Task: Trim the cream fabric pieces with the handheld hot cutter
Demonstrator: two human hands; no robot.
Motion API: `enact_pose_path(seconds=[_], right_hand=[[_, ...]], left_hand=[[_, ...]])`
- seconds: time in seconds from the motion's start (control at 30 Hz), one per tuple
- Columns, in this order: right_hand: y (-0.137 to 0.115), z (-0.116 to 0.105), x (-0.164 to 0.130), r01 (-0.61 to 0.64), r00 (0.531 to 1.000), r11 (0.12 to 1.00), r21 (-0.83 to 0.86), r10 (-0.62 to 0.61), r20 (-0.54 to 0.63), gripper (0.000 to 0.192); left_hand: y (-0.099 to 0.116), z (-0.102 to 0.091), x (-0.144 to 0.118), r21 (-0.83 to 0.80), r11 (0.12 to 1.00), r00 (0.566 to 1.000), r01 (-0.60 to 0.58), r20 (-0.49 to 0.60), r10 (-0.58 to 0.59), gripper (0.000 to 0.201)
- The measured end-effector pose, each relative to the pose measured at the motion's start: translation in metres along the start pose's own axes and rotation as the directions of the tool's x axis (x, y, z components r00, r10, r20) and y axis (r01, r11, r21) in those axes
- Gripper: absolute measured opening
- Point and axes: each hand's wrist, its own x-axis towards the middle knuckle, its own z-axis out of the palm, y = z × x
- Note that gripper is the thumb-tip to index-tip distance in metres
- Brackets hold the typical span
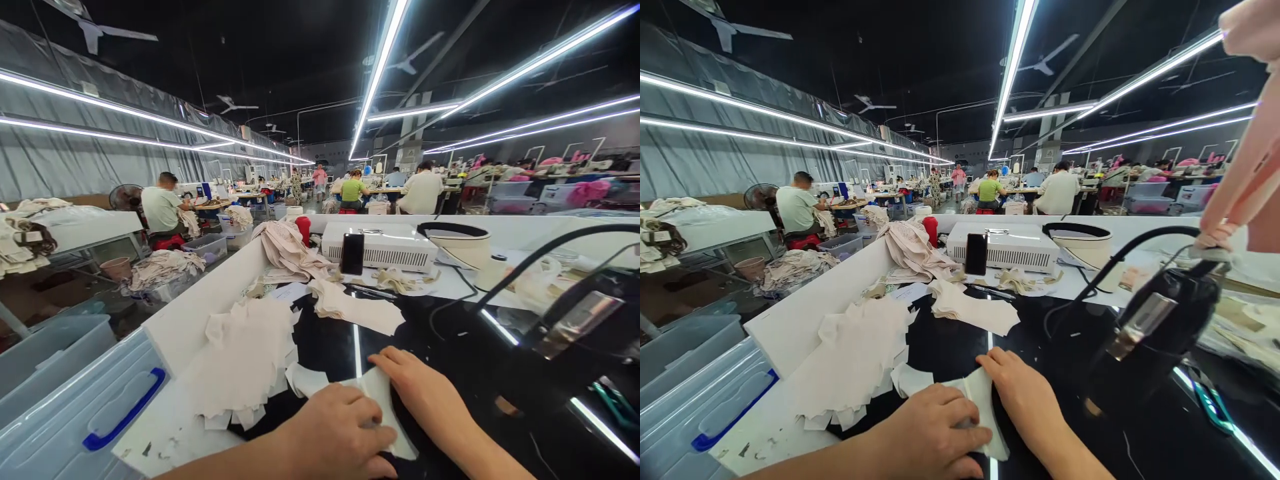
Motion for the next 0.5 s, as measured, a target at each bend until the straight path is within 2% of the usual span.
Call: enact_pose_path(seconds=[0.07, 0.2, 0.37, 0.5], right_hand=[[0.012, -0.005, 0.002, -0.043, 0.999, 0.994, -0.096, 0.041, -0.020, 0.055], [0.021, -0.014, 0.002, -0.104, 0.994, 0.984, -0.147, 0.100, -0.038, 0.063], [-0.004, -0.020, -0.007, -0.040, 0.999, 0.997, -0.071, 0.039, -0.024, 0.077], [-0.021, -0.015, -0.016, 0.043, 0.999, 0.999, -0.013, -0.043, 0.001, 0.068]], left_hand=[[0.002, -0.011, -0.002, -0.027, 1.000, 1.000, 0.011, 0.022, -0.011, 0.040], [0.004, -0.022, -0.006, -0.117, 0.993, 0.999, 0.037, -0.013, -0.039, 0.032], [0.004, -0.024, -0.007, -0.170, 0.984, 0.996, 0.045, -0.073, -0.059, 0.027], [0.002, -0.024, -0.007, -0.148, 0.989, 0.996, 0.008, -0.085, -0.021, 0.027]])
